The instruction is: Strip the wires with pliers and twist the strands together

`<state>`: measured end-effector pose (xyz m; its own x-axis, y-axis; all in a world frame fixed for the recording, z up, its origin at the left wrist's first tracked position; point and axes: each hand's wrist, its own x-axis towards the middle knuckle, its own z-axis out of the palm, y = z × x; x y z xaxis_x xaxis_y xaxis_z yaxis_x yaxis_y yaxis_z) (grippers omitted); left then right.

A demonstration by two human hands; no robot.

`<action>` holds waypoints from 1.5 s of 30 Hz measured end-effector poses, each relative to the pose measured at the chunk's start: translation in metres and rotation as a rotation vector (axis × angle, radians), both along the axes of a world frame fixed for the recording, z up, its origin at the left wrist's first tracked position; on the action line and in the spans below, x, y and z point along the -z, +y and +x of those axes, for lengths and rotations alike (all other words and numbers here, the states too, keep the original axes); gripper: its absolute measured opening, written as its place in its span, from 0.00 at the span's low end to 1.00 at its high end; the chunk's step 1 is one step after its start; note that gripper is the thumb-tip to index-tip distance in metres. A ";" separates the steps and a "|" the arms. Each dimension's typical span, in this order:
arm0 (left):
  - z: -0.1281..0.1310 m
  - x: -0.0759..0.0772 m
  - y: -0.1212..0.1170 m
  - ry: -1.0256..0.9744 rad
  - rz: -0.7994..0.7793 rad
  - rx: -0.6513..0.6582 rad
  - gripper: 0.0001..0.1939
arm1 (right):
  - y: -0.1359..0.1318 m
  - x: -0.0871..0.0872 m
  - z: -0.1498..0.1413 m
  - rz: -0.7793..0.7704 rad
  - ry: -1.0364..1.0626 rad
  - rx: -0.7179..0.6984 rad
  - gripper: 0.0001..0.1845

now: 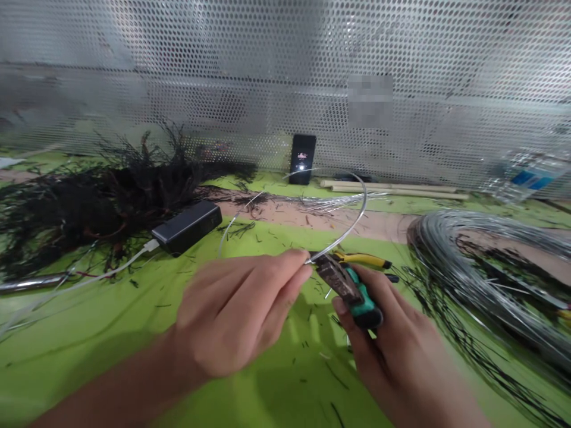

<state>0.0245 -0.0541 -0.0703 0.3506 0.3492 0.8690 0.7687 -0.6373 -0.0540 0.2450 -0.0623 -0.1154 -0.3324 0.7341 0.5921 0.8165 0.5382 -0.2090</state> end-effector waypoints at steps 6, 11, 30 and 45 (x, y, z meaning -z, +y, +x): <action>-0.001 0.001 0.002 0.009 0.000 0.022 0.07 | 0.000 0.000 0.001 0.027 -0.034 0.004 0.17; -0.001 -0.001 0.003 0.014 0.040 0.006 0.05 | 0.000 -0.001 0.001 0.015 -0.019 0.005 0.16; -0.002 -0.004 0.003 0.204 0.164 -0.037 0.04 | -0.001 0.004 0.000 -0.009 -0.028 -0.026 0.17; -0.001 -0.002 0.006 0.219 0.213 -0.046 0.04 | -0.003 0.001 -0.003 0.058 -0.084 -0.007 0.16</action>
